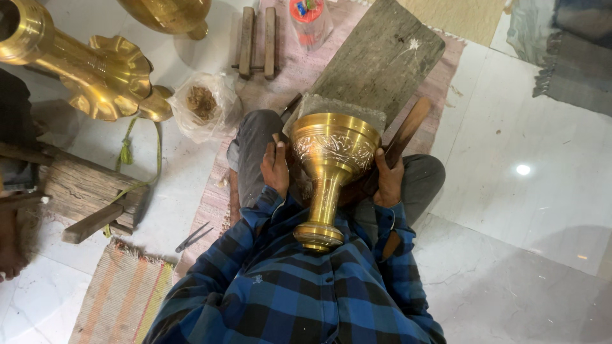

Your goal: The person sits on the floor holding a brass vase between their legs and engraves a decorative pattern into its surface. They hold a punch against the metal with one hand and strike it with a wooden mallet in the other, rotating the vase to work around the rim.

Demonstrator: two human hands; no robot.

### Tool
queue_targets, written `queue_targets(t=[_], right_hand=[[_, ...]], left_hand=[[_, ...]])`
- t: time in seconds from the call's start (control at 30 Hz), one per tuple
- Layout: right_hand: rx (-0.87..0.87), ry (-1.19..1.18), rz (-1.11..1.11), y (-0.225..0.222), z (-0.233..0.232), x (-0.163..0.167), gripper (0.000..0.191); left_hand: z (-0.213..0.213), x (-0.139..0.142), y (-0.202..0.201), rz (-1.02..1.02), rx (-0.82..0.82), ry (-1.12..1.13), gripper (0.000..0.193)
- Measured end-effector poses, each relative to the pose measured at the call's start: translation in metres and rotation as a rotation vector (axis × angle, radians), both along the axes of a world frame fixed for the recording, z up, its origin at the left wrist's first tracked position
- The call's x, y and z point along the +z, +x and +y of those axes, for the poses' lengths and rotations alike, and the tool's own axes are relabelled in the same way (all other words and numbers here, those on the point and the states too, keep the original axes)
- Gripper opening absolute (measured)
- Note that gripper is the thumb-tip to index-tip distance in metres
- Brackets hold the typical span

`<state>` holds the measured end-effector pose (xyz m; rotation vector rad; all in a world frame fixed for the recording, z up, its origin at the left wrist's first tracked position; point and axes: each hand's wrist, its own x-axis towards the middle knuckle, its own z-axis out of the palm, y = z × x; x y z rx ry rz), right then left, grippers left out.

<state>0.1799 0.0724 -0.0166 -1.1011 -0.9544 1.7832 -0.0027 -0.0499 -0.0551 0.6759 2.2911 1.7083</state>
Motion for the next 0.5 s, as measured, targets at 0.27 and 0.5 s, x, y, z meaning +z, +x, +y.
queue_targets(t=[0.27, 0.5], right_hand=[[0.051, -0.087, -0.138, 0.009, 0.008, -0.004, 0.046], [0.144, 0.029, -0.299, 0.066, 0.035, -0.012, 0.022]], left_hand=[[-0.012, -0.002, -0.004, -0.284, -0.111, -0.126, 0.037], [-0.017, 0.017, -0.029, 0.225, -0.12, 0.037, 0.025]])
